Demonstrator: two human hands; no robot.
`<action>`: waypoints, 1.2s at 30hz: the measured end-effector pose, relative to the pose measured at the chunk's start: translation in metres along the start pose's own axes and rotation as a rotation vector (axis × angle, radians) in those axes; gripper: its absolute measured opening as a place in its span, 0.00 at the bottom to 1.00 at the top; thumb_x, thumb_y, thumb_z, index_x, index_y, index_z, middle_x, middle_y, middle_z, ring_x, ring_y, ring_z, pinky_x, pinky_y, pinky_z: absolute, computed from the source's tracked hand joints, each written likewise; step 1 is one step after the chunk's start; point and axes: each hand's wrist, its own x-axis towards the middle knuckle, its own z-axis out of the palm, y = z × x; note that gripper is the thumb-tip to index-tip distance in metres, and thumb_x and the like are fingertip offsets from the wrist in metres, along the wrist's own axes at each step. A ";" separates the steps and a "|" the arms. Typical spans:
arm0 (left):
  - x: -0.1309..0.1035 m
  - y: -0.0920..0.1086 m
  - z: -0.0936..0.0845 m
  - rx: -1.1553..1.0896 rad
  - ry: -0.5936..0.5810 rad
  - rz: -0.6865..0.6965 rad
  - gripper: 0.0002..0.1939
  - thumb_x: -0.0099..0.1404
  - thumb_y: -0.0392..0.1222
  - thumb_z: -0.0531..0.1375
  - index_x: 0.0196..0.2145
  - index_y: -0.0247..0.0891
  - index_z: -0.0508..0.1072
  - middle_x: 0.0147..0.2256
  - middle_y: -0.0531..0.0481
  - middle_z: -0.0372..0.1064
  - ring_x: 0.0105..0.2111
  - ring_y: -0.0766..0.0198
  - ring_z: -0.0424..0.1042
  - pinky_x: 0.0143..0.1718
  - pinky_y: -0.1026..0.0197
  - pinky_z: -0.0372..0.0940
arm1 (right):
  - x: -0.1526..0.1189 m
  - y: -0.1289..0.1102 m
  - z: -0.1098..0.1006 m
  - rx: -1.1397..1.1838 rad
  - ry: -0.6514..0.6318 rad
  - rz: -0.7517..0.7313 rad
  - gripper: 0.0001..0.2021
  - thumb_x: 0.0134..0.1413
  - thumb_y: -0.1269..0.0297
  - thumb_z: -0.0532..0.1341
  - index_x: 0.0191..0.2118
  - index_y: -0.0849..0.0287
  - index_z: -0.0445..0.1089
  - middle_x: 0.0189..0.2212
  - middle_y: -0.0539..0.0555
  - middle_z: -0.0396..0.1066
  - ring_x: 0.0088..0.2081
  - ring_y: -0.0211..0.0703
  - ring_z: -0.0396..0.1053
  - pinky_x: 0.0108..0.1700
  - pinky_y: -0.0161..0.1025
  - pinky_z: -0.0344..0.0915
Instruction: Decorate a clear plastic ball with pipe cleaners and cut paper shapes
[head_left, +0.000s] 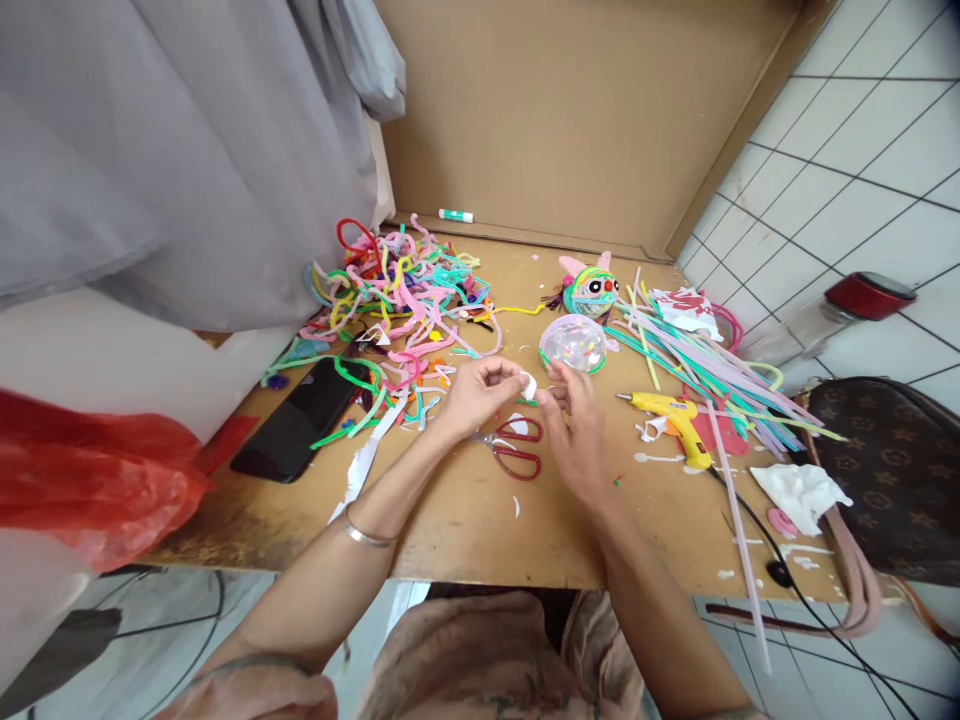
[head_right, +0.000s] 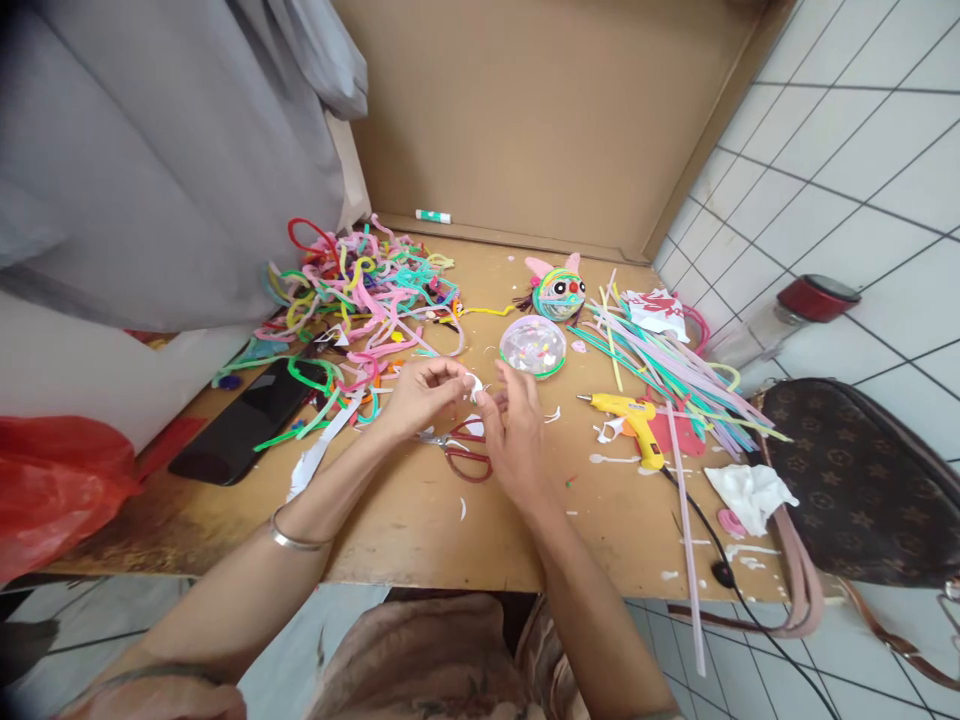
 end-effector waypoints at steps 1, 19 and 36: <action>-0.001 -0.002 0.003 -0.004 -0.045 -0.018 0.11 0.50 0.45 0.66 0.24 0.34 0.74 0.20 0.54 0.68 0.19 0.72 0.61 0.23 0.68 0.56 | 0.000 0.002 0.001 0.052 -0.006 0.048 0.16 0.60 0.57 0.57 0.50 0.58 0.69 0.46 0.60 0.72 0.39 0.44 0.72 0.41 0.42 0.70; 0.012 -0.018 -0.004 -0.214 0.192 -0.060 0.07 0.52 0.40 0.63 0.22 0.35 0.69 0.17 0.56 0.63 0.17 0.74 0.58 0.21 0.68 0.52 | 0.005 0.005 -0.003 0.133 0.024 0.201 0.16 0.55 0.51 0.59 0.37 0.59 0.70 0.18 0.44 0.63 0.22 0.36 0.61 0.27 0.35 0.58; 0.009 -0.022 0.003 -0.487 -0.074 -0.177 0.17 0.51 0.46 0.70 0.28 0.34 0.68 0.24 0.54 0.69 0.23 0.72 0.69 0.27 0.68 0.66 | 0.024 0.027 0.010 0.507 -0.045 0.397 0.15 0.37 0.54 0.70 0.31 0.60 0.75 0.23 0.48 0.72 0.23 0.33 0.62 0.28 0.35 0.61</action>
